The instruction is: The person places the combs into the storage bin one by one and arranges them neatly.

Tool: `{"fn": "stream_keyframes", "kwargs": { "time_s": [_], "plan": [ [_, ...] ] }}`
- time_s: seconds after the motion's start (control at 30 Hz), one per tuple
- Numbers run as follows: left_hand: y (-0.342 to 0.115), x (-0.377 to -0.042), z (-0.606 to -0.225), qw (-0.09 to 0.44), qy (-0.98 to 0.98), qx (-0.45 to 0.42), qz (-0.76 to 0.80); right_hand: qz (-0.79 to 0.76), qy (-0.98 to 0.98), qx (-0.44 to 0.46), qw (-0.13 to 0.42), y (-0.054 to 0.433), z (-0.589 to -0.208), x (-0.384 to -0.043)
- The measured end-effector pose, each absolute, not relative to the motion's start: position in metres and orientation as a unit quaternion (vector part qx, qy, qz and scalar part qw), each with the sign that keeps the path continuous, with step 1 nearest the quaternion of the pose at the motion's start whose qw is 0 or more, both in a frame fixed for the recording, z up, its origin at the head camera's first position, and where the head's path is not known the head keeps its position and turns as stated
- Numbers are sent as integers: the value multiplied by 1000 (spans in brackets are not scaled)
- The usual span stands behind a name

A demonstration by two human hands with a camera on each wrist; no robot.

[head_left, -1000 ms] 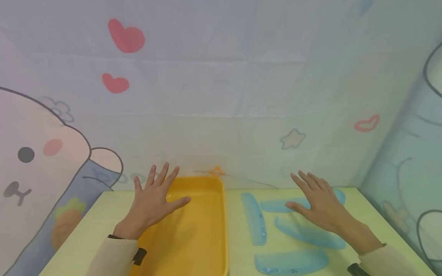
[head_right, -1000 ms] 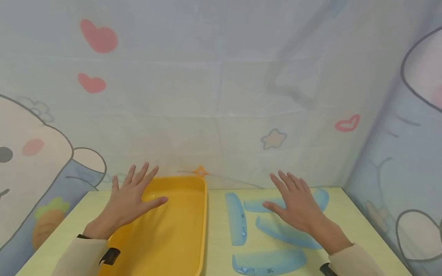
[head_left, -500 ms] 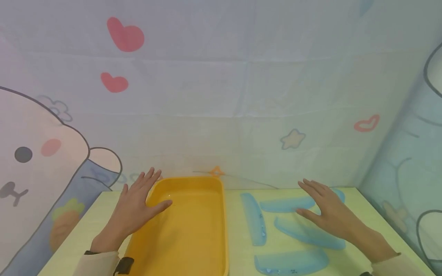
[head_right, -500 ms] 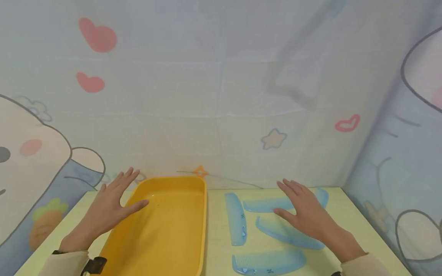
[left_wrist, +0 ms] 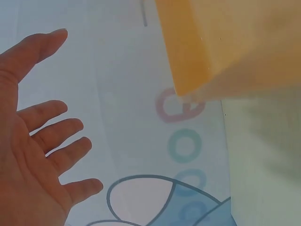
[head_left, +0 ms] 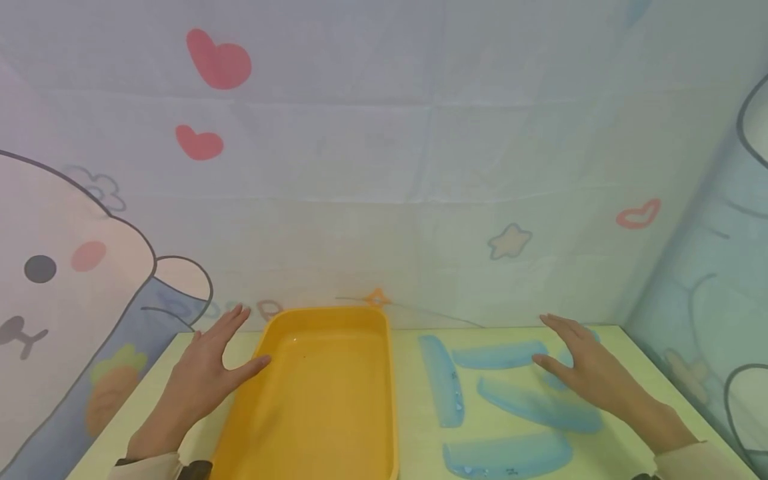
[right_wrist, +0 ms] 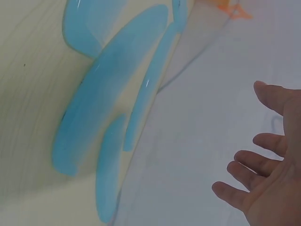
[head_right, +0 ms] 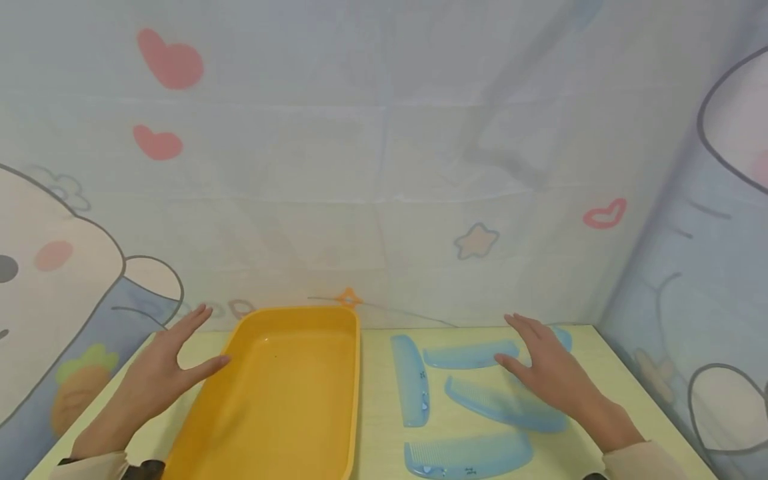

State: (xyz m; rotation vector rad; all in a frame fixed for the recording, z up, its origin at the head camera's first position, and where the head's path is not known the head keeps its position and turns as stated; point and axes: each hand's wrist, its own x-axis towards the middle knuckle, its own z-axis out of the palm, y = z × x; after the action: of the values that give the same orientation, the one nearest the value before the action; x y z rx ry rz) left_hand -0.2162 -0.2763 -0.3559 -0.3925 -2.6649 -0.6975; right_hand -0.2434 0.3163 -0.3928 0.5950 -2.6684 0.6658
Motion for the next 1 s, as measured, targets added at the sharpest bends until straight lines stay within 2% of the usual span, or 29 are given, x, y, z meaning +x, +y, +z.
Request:
{"fn": "stream_keyframes", "kwargs": {
  "time_s": [0.27, 0.47, 1.0],
  "plan": [
    [-293, -216, -367, 176, -942, -123, -258, 267, -944, 139, 130, 329, -399, -249],
    [-302, -213, -380, 173, -941, -104, -273, 287, -943, 115, 127, 338, -402, -255],
    [-312, -215, -402, 120, -940, -70, -312, 328, -936, 50, 114, 351, -411, -266]
  ]
}}
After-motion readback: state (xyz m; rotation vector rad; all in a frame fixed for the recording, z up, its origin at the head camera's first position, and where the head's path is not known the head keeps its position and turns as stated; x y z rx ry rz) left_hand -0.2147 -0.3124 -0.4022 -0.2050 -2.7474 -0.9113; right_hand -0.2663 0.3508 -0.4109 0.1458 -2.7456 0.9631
